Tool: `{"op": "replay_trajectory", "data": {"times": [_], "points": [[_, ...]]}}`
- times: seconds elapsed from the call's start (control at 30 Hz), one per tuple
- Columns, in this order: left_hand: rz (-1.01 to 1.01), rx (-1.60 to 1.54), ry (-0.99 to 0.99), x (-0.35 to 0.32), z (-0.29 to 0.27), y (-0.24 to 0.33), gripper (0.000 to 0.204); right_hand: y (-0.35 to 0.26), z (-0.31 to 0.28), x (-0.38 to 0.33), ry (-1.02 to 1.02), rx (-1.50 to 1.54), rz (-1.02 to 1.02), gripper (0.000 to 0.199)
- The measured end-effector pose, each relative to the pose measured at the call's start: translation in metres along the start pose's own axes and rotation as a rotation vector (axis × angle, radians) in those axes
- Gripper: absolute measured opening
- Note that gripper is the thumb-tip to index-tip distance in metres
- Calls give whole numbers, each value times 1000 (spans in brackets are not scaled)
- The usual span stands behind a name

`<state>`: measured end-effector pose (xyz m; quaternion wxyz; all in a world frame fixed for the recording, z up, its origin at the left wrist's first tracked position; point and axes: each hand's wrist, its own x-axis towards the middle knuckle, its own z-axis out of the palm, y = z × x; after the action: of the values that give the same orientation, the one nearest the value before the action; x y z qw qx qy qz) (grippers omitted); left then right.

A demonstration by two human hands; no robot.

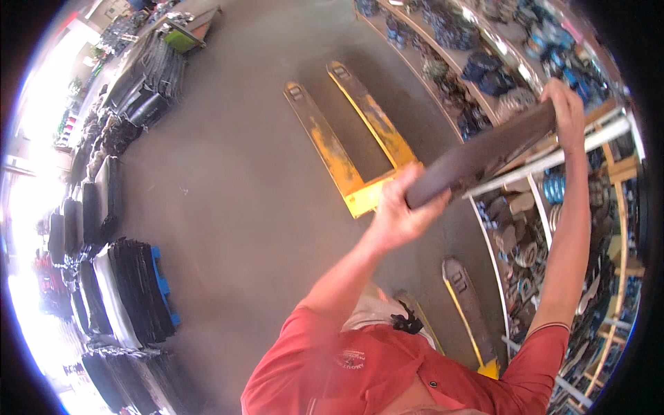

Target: The person operates a yellow manual pallet jack to move stacks of colored foam sheets and black rubber mats through a warehouse. They pull and push the jack, navigate around obstacles, and reposition the loaded pallets.

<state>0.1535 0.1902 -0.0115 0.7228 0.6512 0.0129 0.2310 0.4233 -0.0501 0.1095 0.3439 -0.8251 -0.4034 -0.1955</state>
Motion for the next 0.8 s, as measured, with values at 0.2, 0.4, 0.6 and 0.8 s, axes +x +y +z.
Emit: {"op": "replay_trajectory", "data": {"times": [0.2, 0.4, 0.6, 0.8], "points": [[137, 19, -63, 61, -24, -2, 19, 8, 80, 107, -14, 218, 104, 36], [26, 132, 124, 125, -88, -10, 14, 17, 168, 194, 20, 277, -44, 35], [15, 78, 463, 209, -186, -30, 11, -2, 269, 295, 103, 286, -199, 40], [212, 141, 738, 319, -303, -36, 15, -31, 351, 396, -93, 126, -345, 52]]}}
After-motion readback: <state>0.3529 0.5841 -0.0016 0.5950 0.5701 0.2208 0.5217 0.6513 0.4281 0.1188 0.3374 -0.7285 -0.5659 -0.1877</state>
